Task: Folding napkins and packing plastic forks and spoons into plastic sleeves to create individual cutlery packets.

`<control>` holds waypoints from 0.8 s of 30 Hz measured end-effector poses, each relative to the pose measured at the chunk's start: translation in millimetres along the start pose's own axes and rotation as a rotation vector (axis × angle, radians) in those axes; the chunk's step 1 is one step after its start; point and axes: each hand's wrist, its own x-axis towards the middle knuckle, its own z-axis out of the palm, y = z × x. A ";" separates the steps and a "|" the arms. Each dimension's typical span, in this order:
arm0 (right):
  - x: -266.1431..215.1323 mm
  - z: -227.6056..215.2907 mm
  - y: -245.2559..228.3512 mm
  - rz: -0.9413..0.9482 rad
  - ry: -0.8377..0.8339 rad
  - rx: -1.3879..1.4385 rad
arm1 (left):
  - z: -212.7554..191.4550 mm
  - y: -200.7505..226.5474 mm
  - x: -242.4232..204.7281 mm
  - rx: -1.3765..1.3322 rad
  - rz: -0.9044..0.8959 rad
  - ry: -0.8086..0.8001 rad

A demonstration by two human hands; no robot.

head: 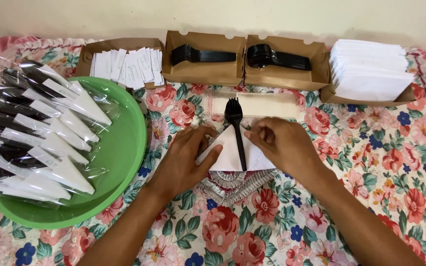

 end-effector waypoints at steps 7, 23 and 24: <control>-13.1 11.4 10.1 -0.105 0.136 -0.031 | 1.9 0.6 1.5 0.064 -0.028 -0.029; -5.2 5.7 9.1 0.134 -0.108 0.267 | 6.0 -9.1 -6.3 -0.287 -0.176 -0.055; -4.7 6.7 8.9 0.134 -0.098 0.286 | 5.7 -8.7 -6.2 -0.272 -0.160 -0.061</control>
